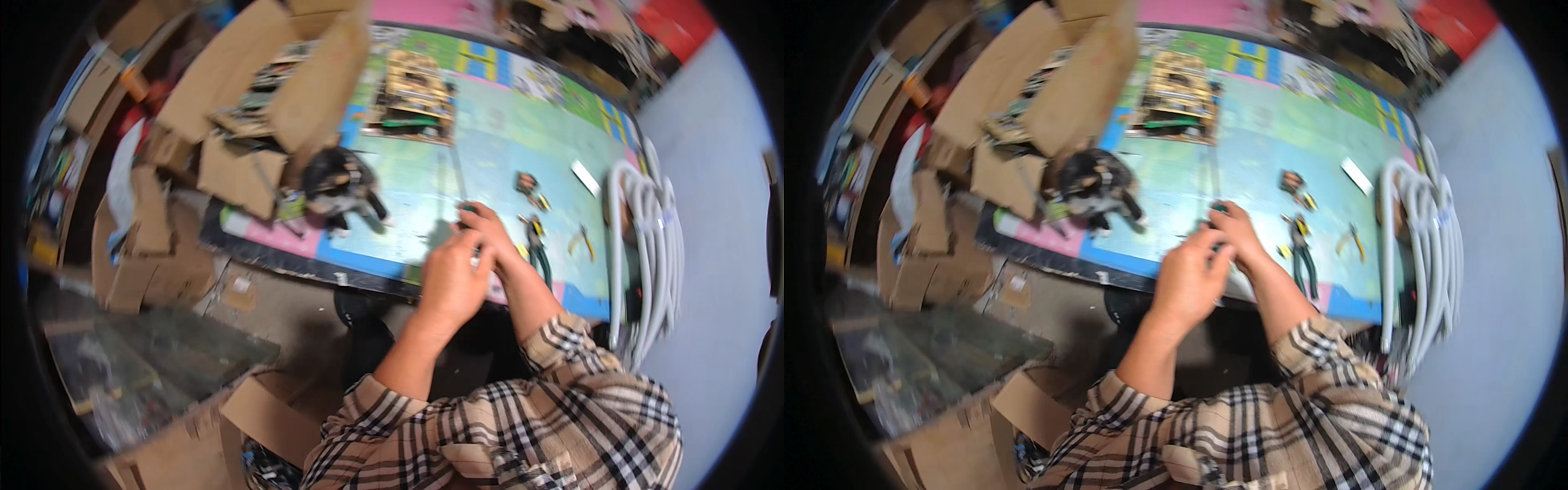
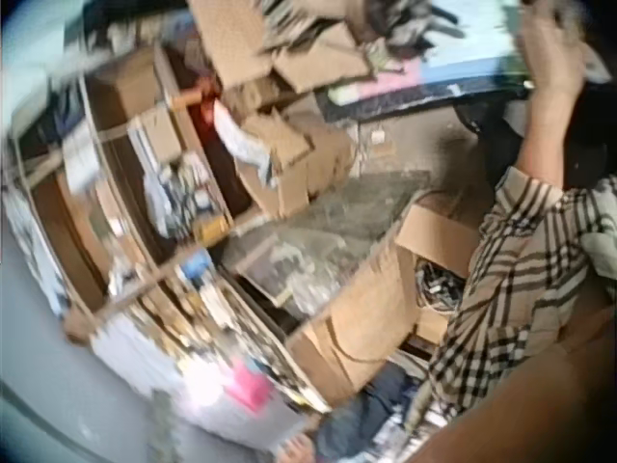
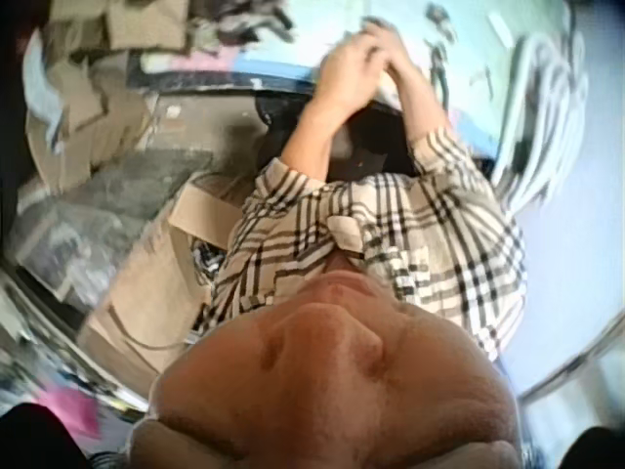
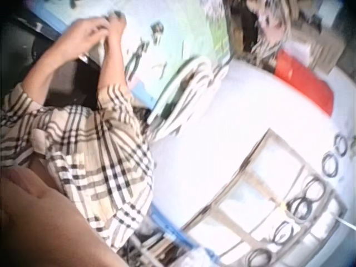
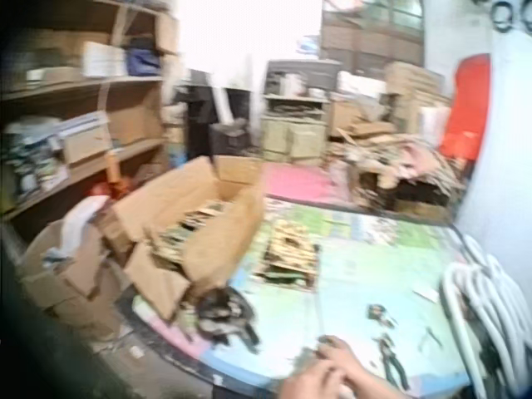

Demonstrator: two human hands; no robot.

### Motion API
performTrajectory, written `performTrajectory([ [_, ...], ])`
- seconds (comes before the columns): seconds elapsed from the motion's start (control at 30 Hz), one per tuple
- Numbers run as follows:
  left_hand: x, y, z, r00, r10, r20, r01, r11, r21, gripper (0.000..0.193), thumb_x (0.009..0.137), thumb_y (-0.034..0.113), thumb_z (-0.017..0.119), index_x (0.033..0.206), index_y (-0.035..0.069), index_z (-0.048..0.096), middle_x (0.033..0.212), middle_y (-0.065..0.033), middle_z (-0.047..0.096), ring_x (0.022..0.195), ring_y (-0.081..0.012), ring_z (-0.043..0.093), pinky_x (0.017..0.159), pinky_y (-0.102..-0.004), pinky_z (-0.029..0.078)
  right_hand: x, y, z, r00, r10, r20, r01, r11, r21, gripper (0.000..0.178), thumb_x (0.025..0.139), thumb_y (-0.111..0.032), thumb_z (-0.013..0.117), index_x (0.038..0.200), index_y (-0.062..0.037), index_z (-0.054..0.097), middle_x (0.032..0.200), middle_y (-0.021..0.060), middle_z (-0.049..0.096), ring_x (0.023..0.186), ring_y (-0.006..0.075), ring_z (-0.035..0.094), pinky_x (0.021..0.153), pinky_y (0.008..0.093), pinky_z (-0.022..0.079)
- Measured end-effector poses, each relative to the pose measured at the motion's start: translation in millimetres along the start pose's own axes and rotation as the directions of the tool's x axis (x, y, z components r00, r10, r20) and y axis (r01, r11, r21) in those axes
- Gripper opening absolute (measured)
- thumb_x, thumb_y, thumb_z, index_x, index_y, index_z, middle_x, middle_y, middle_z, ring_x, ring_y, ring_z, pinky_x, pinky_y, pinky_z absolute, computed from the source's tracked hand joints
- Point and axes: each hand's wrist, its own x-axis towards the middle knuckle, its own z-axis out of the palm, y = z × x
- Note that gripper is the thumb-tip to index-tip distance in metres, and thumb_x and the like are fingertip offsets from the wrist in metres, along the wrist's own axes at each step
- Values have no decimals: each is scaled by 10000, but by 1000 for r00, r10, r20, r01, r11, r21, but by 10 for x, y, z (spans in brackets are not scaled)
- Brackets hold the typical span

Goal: The person sits on the floor and uses a screwdriver and pliers to remove components from a circuit board. A cat is present on the table and is petted briefly. The person places the disassembled board into a cardboard box and hands it to another person.

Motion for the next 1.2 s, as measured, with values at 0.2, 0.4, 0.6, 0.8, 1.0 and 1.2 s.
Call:
performTrajectory([
  [0.2, 40, -5, 51, 999, -28, 16, 29, 995, -94, 206, 933, 108, 645, 1071, -41, 675, 806, -87, 693, 690, -97, 580, 646, -272, 493, 29, -78, -46, 998, -18, -61, 15, 998, -60, 306, 925, -117, 561, 1175, 58, 535, 895, 137, 669, 750, 190, 642, 643, 319, 523],
  [0.4, 57, -11, 73, 1000, -29, 7, 30, 997, -65, 195, 936, 110, 650, 1048, -48, 679, 736, -34, 637, 668, -78, 525, 607, -255, 447, -34, -197, -100, 987, 94, -132, -71, 983, 169, 380, 940, -105, 531, 1264, 69, 437, 961, 137, 619, 753, 193, 653, 618, 312, 532],
  [0.6, 126, -23, 29, 999, -20, -44, 22, 999, 32, 198, 919, 122, 662, 1041, -31, 689, 801, -131, 693, 690, -172, 645, 650, -308, 520, -103, -268, -79, 994, 83, -65, -72, 986, 150, 302, 947, -119, 561, 1188, 52, 498, 941, 133, 634, 732, 176, 632, 608, 302, 526],
  [0.8, 177, -125, 16, 994, -66, -86, 74, 993, 96, 233, 917, 142, 663, 1049, -49, 686, 757, -130, 677, 658, -167, 617, 632, -307, 505, -117, -255, -159, 994, 58, -97, -50, 995, 82, 285, 935, -93, 556, 1159, 73, 500, 909, 125, 627, 706, 155, 626, 604, 289, 516],
  [1.0, 194, -265, 16, 999, -34, 14, 31, 976, 215, 279, 908, 170, 658, 1076, -53, 676, 899, -209, 695, 744, -287, 661, 695, -379, 514, -68, -185, -243, 992, 99, -79, -87, 986, 140, 242, 954, -122, 567, 1100, 64, 517, 904, 119, 628, 677, 155, 626, 575, 281, 523],
  [1.2, 153, -194, -149, 999, -20, -35, 26, 984, 178, 286, 910, 158, 650, 1077, -73, 665, 922, -233, 686, 772, -326, 664, 702, -401, 509, 29, -246, -369, 993, 36, -116, -25, 995, 98, 246, 958, -138, 572, 1084, 68, 529, 879, 120, 642, 635, 154, 612, 554, 272, 520],
])
